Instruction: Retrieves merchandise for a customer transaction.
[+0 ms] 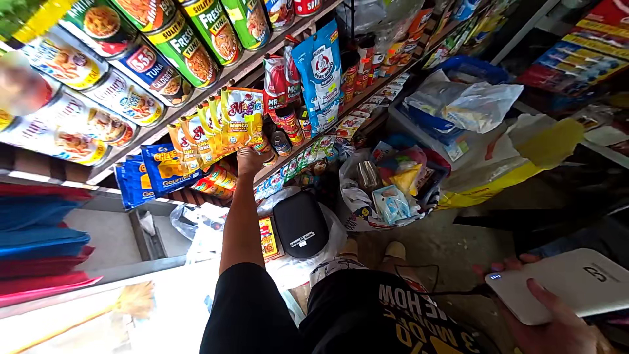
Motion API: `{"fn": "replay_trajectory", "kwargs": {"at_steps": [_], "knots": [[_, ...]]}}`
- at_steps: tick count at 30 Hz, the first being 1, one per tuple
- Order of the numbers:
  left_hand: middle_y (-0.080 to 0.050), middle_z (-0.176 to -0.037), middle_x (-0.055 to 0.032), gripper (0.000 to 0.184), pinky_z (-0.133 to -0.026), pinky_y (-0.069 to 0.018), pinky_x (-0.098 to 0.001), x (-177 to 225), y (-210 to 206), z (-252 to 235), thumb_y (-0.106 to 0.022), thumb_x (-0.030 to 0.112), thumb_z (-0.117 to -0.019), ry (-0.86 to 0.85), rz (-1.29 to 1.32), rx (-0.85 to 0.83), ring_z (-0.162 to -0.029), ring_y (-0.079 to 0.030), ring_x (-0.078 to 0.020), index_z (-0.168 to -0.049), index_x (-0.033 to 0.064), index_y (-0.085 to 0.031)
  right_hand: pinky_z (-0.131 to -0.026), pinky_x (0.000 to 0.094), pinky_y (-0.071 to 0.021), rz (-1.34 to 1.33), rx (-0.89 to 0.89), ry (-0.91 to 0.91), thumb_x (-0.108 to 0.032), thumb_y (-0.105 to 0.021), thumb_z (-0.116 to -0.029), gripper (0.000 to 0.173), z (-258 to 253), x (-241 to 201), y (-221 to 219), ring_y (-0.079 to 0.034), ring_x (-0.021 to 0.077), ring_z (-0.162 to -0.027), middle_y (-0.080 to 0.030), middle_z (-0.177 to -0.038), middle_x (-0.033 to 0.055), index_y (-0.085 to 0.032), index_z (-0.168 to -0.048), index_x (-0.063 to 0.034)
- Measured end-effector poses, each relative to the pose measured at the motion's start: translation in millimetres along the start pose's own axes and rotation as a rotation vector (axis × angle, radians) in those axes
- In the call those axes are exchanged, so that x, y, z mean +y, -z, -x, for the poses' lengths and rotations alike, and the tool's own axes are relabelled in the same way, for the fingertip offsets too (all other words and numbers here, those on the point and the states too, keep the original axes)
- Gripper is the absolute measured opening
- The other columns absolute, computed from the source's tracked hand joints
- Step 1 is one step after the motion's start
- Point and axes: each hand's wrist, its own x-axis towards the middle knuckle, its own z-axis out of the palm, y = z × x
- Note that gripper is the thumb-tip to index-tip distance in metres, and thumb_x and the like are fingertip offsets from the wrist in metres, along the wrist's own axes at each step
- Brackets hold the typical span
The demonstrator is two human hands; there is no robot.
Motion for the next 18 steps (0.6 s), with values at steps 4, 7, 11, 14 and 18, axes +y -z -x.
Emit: {"fn": "replay_trajectory", "kwargs": {"at_steps": [4,7,11,14,18], "knots": [[-0.061,-0.131,-0.0319,0.094,-0.114,-0.0403,-0.0528,2,-10,13,-0.095,0.022,-0.0687,0.003,0.193,0.202,-0.129,-0.058,-0.0401,-0.140,-0.0119,-0.044,-0.091,0.0447,-0.0618,0.007,-0.177,0.012,-0.019,-0.084,-0.0810,0.046,-18,7,36,-0.073,0.0205,-0.101,-0.074,-0.107,0.0026,-0.066,-0.123,-0.0146],[-0.058,-0.134,-0.0330,0.124,-0.113,-0.0427,-0.0462,3,-18,31,-0.098,0.023,-0.0608,-0.048,0.327,0.410,-0.129,-0.059,-0.0356,-0.151,-0.0122,-0.020,-0.094,0.0442,-0.0608,0.050,-0.226,0.018,-0.025,-0.083,-0.0828,0.045,-28,12,41,-0.072,0.0180,-0.104,-0.074,-0.109,-0.0008,-0.068,-0.125,-0.0198],[-0.057,-0.134,-0.0302,0.126,-0.103,-0.0529,-0.0444,10,-19,75,-0.098,0.012,-0.0587,-0.142,0.492,0.487,-0.120,-0.065,-0.0311,-0.152,-0.0062,-0.016,-0.092,0.0438,-0.0621,0.116,-0.252,-0.020,-0.024,-0.083,-0.0825,0.046,-36,14,24,-0.073,0.0188,-0.102,-0.074,-0.109,0.0000,-0.067,-0.126,-0.0170],[-0.052,-0.140,-0.0209,0.122,-0.097,-0.0567,-0.0479,25,-22,133,-0.097,0.011,-0.0618,-0.113,0.639,0.334,-0.120,-0.062,-0.0272,-0.154,0.0079,-0.017,-0.087,0.0419,-0.0635,0.217,-0.281,-0.090,-0.029,-0.086,-0.0783,0.056,-42,19,2,-0.073,0.0198,-0.099,-0.074,-0.109,0.0014,-0.064,-0.128,-0.0159],[-0.053,-0.139,-0.0125,0.128,-0.094,-0.0606,-0.0412,89,-25,209,-0.100,0.016,-0.0550,-0.098,0.862,0.086,-0.118,-0.065,-0.0183,-0.152,0.0124,-0.016,-0.089,0.0433,-0.0628,0.296,-0.438,-0.233,-0.028,-0.085,-0.0805,0.065,-56,34,-31,-0.072,0.0272,-0.107,-0.072,-0.120,0.0094,-0.054,-0.135,-0.0082]]}}
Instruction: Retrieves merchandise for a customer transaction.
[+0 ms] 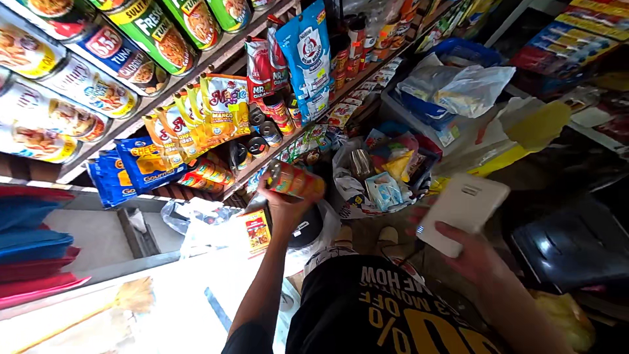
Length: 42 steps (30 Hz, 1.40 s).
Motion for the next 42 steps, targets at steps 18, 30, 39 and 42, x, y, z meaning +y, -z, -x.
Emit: {"fn": "replay_trajectory", "kwargs": {"at_steps": [18,30,39,42], "knots": [[-0.054,-0.139,-0.0088,0.100,-0.097,-0.0589,-0.0408,71,-91,36,-0.091,0.018,-0.0750,-0.020,0.392,-0.492,-0.119,-0.064,-0.0185,-0.149,0.0178,-0.023,-0.082,0.0333,-0.0635,-0.108,0.051,-0.079,-0.030,-0.091,-0.0720,0.065,-12,5,-30,-0.075,0.0175,-0.091,-0.075,-0.101,0.0064,-0.058,-0.122,-0.0055],[-0.059,-0.132,-0.0150,0.099,-0.092,-0.0605,-0.0425,18,-49,8,-0.089,0.009,-0.0753,0.163,0.372,-0.130,-0.112,-0.068,-0.0232,-0.149,0.0094,-0.022,-0.091,0.0354,-0.0602,-0.051,0.002,0.024,-0.051,-0.086,-0.0729,0.072,-15,-11,4,-0.072,0.0216,-0.104,-0.074,-0.111,0.0095,-0.060,-0.124,-0.0078],[-0.058,-0.133,-0.0312,0.103,-0.102,-0.0531,-0.0460,-72,40,-121,-0.094,0.017,-0.0682,-0.115,-0.427,0.460,-0.118,-0.065,-0.0355,-0.145,-0.0126,-0.032,-0.088,0.0301,-0.0609,-0.212,0.030,0.285,-0.054,-0.077,-0.0827,0.058,29,-32,73,-0.073,0.0204,-0.103,-0.074,-0.114,0.0095,-0.071,-0.122,-0.0123],[-0.066,-0.122,-0.0295,0.101,-0.099,-0.0535,-0.0491,-84,43,-154,-0.095,0.020,-0.0662,-0.109,-0.571,0.475,-0.112,-0.069,-0.0381,-0.142,-0.0102,-0.036,-0.090,0.0317,-0.0606,-0.283,-0.003,0.332,-0.051,-0.077,-0.0840,0.062,38,-31,81,-0.072,0.0237,-0.105,-0.073,-0.116,0.0139,-0.068,-0.126,-0.0058]]}}
